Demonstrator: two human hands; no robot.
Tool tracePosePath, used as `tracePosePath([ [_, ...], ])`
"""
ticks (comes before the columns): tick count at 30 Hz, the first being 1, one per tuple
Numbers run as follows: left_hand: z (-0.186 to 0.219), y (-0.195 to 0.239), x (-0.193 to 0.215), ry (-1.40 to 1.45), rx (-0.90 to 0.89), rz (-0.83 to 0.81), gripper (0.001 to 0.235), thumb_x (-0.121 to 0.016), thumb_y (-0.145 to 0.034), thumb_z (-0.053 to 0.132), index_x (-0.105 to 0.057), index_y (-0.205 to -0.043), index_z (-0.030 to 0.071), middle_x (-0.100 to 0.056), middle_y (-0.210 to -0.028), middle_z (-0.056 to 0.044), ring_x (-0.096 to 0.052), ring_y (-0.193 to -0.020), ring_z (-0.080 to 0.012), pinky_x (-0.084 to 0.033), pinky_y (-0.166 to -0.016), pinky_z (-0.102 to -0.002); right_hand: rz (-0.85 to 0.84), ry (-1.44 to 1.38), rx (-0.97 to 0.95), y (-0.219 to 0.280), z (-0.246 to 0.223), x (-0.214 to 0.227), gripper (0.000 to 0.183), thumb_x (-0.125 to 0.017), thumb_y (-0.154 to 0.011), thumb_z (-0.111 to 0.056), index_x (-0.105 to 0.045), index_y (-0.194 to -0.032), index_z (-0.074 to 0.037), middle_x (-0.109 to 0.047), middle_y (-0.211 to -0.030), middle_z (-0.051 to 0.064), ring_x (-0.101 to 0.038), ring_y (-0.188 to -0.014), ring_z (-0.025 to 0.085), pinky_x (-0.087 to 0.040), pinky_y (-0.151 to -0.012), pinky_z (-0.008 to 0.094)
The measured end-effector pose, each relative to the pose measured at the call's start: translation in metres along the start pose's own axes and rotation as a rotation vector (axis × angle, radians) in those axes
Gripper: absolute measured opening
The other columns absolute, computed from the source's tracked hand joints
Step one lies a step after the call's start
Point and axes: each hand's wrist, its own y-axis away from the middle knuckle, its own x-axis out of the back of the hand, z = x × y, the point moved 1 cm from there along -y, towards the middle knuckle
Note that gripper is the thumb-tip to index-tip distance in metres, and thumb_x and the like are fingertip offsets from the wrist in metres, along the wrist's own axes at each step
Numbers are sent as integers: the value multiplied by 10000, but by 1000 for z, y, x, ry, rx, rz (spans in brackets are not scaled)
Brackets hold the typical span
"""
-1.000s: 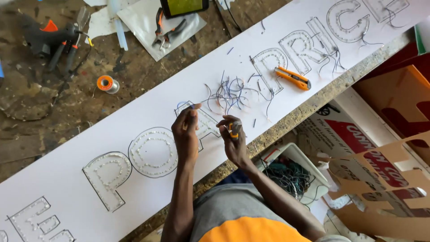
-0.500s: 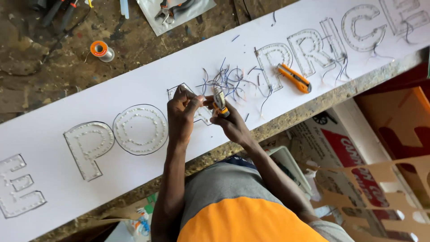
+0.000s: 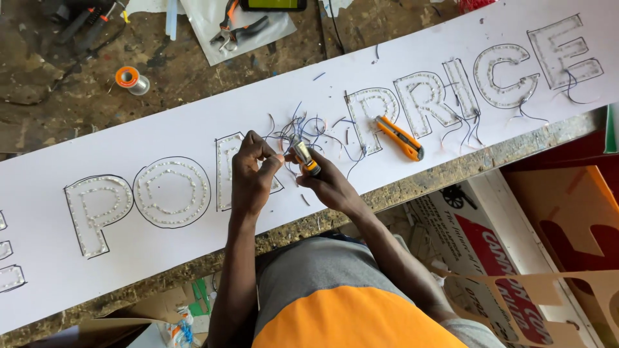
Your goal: Soldering electrical wires to LED components on a large sign board.
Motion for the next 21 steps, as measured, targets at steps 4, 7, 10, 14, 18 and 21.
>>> tracePosePath([
  [4, 5, -4, -7, -93, -19, -52, 224, -752, -910, 130, -582, -768, 101, -394, -940, 18, -424, -935, -137, -419, -990, -355, -11, 80, 22, -8, 34, 7, 509, -801, -1067, -234, -660, -1545, -131, -721, -1105, 187, -696, -1024, 298, -551, -968, 528],
  [7, 7, -9, -8, -184, -30, -80, 211, -740, -894, 96, -580, -757, 91, -428, -927, -3, -452, -938, -163, -421, -995, -370, -25, 90, 34, -11, 29, 10, 372, -745, -1087, -186, -678, -1441, -92, -687, -1081, 198, -687, -1034, 335, -539, -971, 517],
  [10, 8, -14, -8, -235, -36, -99, 205, -736, -874, 116, -576, -749, 92, -446, -914, -12, -473, -933, -180, -434, -1003, -387, -18, 125, 49, -17, 37, 10, 320, -738, -1092, -204, -681, -1380, -78, -690, -1108, 205, -673, -1051, 341, -536, -972, 538],
  [14, 13, -20, -3, -280, -40, -123, 183, -741, -862, 134, -596, -753, 107, -452, -910, -10, -480, -939, -199, -440, -1015, -408, 5, 147, 35, -20, 42, 7, 320, -709, -1133, -281, -671, -1372, -71, -681, -1104, 242, -690, -1073, 364, -535, -964, 562],
  [18, 27, -22, 5, -361, -196, -30, 176, -798, -925, 222, -702, -1022, 112, -553, -1033, -68, -575, -1034, -307, -486, -1013, -484, 53, 41, -68, -23, 40, -1, 392, -775, -1075, -279, -702, -1411, -91, -764, -1040, 170, -695, -1030, 268, -550, -985, 481],
  [21, 25, -18, -1, -420, -378, 306, 393, -827, -1036, 305, -627, -1311, 106, -539, -1262, -89, -556, -1228, -314, -548, -996, -456, 130, -39, -132, -16, 34, -6, 426, -779, -1043, -199, -708, -1450, -96, -801, -1016, 148, -759, -980, 237, -588, -987, 399],
])
